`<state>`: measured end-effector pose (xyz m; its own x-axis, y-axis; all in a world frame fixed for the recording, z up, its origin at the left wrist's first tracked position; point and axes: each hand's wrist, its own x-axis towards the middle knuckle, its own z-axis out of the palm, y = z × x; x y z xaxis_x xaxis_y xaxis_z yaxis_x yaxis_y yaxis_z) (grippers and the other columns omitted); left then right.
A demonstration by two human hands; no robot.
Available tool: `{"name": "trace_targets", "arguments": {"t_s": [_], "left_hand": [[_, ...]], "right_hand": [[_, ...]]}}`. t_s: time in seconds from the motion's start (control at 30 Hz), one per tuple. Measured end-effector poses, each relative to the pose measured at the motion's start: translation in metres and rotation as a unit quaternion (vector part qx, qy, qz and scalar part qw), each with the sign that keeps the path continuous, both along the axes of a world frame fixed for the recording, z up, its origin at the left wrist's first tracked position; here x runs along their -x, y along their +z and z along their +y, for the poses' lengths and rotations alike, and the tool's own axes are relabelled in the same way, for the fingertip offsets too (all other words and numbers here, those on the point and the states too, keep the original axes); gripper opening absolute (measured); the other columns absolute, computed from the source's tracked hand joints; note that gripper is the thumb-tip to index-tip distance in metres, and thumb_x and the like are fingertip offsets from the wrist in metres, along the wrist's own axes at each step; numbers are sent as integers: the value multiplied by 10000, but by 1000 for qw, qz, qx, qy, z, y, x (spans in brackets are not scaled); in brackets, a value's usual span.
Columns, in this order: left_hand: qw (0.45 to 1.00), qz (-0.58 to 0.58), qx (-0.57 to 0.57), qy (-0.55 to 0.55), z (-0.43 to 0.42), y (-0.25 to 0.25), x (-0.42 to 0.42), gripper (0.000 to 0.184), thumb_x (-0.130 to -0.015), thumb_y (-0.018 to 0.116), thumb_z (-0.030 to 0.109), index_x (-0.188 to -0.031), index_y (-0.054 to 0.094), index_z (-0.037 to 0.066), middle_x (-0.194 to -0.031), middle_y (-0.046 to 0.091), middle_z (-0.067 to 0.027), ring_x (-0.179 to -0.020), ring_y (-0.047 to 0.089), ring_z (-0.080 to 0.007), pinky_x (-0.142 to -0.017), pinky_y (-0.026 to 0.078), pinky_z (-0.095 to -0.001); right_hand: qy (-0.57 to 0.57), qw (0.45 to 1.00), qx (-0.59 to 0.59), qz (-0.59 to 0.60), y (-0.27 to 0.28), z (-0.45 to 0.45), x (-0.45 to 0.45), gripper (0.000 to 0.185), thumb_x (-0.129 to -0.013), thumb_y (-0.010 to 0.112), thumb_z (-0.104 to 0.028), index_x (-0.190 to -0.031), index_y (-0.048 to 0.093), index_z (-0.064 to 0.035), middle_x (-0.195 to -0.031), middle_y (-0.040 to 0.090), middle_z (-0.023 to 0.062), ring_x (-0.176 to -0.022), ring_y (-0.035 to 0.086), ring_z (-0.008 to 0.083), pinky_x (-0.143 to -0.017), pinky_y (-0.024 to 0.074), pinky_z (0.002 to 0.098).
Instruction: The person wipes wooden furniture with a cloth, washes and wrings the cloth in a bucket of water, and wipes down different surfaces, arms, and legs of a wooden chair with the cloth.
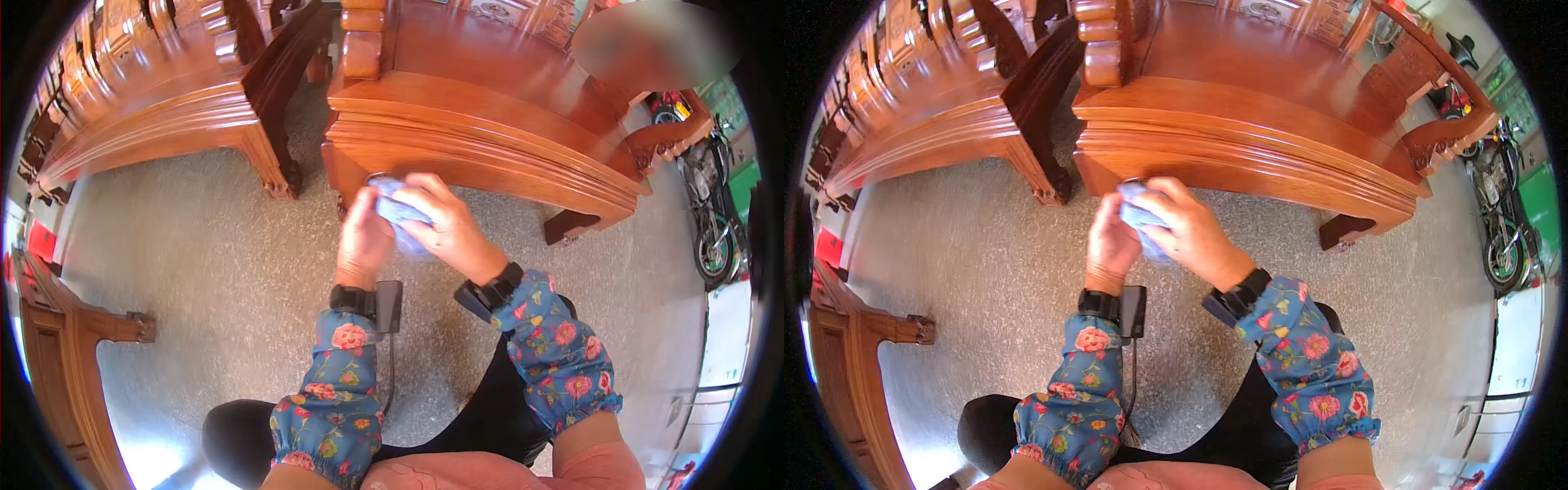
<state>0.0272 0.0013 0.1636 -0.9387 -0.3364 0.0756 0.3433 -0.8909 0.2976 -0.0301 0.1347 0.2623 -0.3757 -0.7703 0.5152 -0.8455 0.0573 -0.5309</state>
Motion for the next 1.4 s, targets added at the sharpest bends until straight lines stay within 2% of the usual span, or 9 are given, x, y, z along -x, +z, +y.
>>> {"name": "trace_targets", "arguments": {"t_s": [0.1, 0.27, 0.4, 0.57, 0.87, 1.0, 1.1, 1.3, 1.4], "left_hand": [[998, 20, -19, 64, -31, 14, -11, 314, -958, 521, 311, -1129, 620, 66, -1148, 652, -81, -1087, 594, -215, -991, 428, -386], [998, -36, -10, 49, -24, 14, -1, 349, -954, 527, 345, -1213, 579, 118, -1232, 607, -91, -1188, 528, -248, -1016, 379, -460], [997, -33, 50, -49, -18, 0, 4, 322, -956, 538, 333, -1202, 577, 130, -1088, 647, -93, -977, 607, -277, -839, 470, -397], [988, -124, 84, -31, 4, 4, 10, 367, -951, 550, 352, -1201, 544, 84, -988, 625, -103, -831, 619, -264, -721, 488, -357], [956, -127, 244, -101, 33, 37, 19, 285, -950, 546, 262, -1126, 565, 39, -942, 632, -106, -772, 631, -245, -667, 482, -324], [950, -115, 262, -126, 50, 53, 27, 268, -946, 550, 230, -1137, 560, 43, -927, 635, -107, -765, 639, -248, -650, 488, -321], [944, -127, 270, -142, 65, 54, 35, 289, -927, 568, 223, -1156, 548, 47, -960, 624, -108, -801, 638, -254, -675, 484, -329], [879, -242, 407, -55, 84, 70, 42, 272, -921, 585, 236, -1151, 543, 98, -997, 600, -64, -861, 626, -229, -745, 484, -336], [858, -215, 455, -105, 116, 75, 52, 411, -926, 594, 263, -1284, 483, 93, -1098, 574, -72, -945, 594, -217, -799, 463, -355]], "right_hand": [[17, 978, 130, 161, 26, -51, -4, 215, -758, 652, -154, -963, 655, -88, -1080, 587, 93, -991, 588, 294, -792, 486, 416], [4, 953, 36, 299, 11, -74, 42, 138, -735, 627, -199, -855, 631, -130, -1036, 566, 64, -948, 540, 261, -665, 477, 412], [24, 962, -87, 257, 16, 15, 66, 267, -741, 640, -189, -1007, 655, -197, -1060, 553, 54, -962, 548, 259, -677, 494, 393], [-251, 933, -159, 204, 28, 185, 98, 416, -687, 657, -5, -1079, 646, -142, -1083, 597, 99, -1018, 607, 293, -834, 521, 364], [-549, 820, 88, 134, -4, 238, 125, 399, -728, 646, -36, -1114, 602, -123, -1031, 584, 135, -970, 573, 358, -842, 493, 425], [-340, 924, 75, 159, -7, 142, 86, 355, -738, 644, -114, -1092, 613, -100, -1072, 590, 122, -982, 581, 337, -826, 508, 402], [-266, 946, 29, 185, 3, 72, 70, 334, -728, 678, -243, -1035, 601, -139, -899, 520, 64, -840, 611, 222, -715, 517, 368], [-334, 932, 28, 135, 11, 148, 84, 405, -651, 739, -139, -1038, 628, -185, -977, 582, 50, -871, 630, 262, -716, 532, 368], [-494, 850, 101, 151, -10, 215, 109, 386, -710, 719, -145, -1080, 611, -168, -1018, 593, 97, -920, 619, 313, -715, 538, 423]]}}
